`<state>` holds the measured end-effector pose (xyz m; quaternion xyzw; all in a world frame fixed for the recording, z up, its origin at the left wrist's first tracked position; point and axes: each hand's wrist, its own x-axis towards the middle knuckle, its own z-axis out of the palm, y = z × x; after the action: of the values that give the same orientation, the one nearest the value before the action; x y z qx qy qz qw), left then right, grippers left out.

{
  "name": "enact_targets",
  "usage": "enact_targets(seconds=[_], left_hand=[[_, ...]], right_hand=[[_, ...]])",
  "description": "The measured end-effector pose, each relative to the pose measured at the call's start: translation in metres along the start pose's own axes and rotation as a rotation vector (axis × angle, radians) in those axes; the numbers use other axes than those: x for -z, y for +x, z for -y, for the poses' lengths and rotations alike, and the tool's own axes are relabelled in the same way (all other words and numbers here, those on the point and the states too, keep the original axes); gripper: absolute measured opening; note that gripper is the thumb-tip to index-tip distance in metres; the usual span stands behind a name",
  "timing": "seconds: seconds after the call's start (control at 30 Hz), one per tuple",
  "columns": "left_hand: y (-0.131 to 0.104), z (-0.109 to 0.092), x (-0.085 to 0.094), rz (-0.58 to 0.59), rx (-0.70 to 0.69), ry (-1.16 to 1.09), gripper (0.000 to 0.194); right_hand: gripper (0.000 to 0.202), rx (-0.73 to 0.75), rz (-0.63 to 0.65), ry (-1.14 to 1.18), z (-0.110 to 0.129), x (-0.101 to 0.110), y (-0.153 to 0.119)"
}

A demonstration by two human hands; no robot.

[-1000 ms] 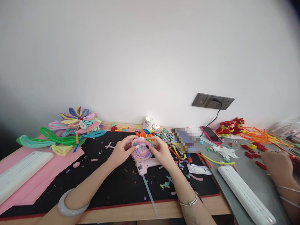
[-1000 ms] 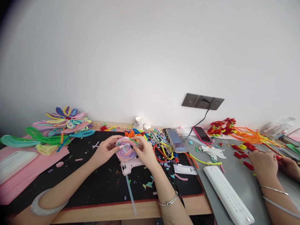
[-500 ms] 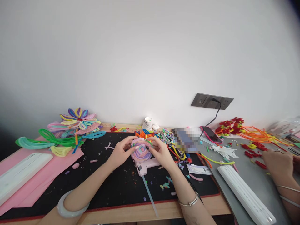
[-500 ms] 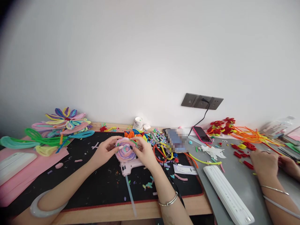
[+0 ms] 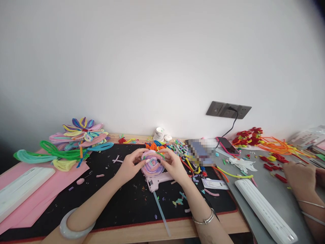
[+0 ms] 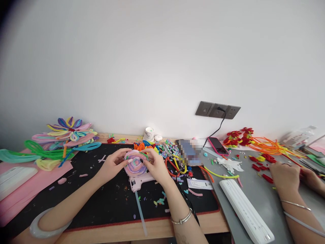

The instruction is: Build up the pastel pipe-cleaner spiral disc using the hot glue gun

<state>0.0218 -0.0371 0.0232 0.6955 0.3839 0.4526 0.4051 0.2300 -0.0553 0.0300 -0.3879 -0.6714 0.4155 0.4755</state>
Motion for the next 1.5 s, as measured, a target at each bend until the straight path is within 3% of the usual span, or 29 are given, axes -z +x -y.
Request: enact_targets(seconds=[0.6, 0.8, 1.07, 1.27, 1.5], left_hand=[[0.0003, 0.0003, -0.0009, 0.004, 0.007, -0.012, 0.038], [0.0006, 0.0016, 0.0016, -0.051, 0.033, 0.001, 0.041], [0.002, 0.0035, 0.0037, -0.177, -0.019, -0.059, 0.038], [0.0019, 0.0024, 0.0035, -0.179, -0.017, -0.034, 0.035], [0.0021, -0.0015, 0.0009, -0.066, -0.045, 0.084, 0.024]], right_hand=[[0.024, -0.033, 0.02, 0.048, 0.0007, -0.0001, 0.0002], [0.025, 0.012, -0.101, -0.014, 0.0003, 0.0009, 0.0023], [0.025, -0.001, -0.262, 0.082, 0.0031, 0.0039, 0.0053], [0.027, -0.005, -0.311, 0.156, 0.0024, 0.0056, 0.0068], [0.031, -0.015, -0.305, 0.194, 0.0015, 0.0059, 0.0076]])
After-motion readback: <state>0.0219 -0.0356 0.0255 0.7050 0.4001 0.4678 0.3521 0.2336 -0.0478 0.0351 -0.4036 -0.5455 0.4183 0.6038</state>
